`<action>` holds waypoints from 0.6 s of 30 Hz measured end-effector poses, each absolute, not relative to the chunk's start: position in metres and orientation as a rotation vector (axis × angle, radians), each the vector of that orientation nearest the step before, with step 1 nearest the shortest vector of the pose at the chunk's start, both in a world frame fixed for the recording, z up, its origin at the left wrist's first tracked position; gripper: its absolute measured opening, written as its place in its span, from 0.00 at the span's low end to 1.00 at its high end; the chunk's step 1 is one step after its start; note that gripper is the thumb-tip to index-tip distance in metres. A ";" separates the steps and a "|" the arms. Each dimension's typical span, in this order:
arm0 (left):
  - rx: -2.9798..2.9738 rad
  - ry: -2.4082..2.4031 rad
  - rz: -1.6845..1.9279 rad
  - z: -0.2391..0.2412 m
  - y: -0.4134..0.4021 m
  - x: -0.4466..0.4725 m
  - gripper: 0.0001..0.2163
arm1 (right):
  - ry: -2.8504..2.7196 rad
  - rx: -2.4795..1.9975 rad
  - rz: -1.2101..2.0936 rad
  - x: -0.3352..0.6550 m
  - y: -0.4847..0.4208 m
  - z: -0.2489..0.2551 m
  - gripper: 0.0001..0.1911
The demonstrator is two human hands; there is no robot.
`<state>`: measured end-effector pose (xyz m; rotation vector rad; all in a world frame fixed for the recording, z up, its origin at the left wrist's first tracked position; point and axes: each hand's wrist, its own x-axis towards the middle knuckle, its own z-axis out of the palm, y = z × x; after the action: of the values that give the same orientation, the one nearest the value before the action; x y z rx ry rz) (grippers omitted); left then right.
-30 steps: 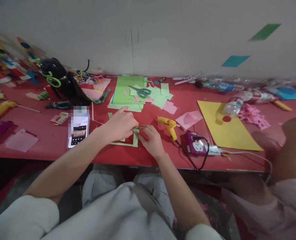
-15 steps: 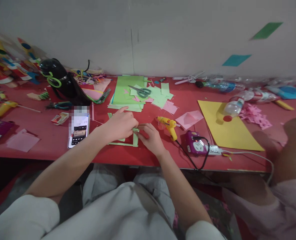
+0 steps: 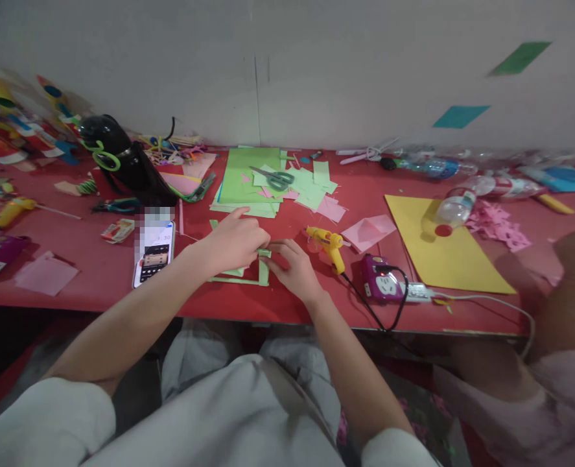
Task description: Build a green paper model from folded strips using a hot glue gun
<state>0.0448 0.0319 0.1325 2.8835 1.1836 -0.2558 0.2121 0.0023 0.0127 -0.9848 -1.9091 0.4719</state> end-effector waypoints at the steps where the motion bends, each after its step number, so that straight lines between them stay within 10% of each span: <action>1: 2.878 1.187 -0.251 0.132 0.032 0.045 0.06 | -1.912 -0.985 0.473 0.212 0.002 0.013 0.07; 18: 2.854 1.170 -0.256 0.137 0.033 0.042 0.12 | -1.929 -0.917 0.577 0.211 0.006 0.018 0.04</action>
<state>0.0416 0.0335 0.1365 2.8538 1.1697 -0.2557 0.2108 0.0057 0.0177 -0.9173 -1.9290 0.5769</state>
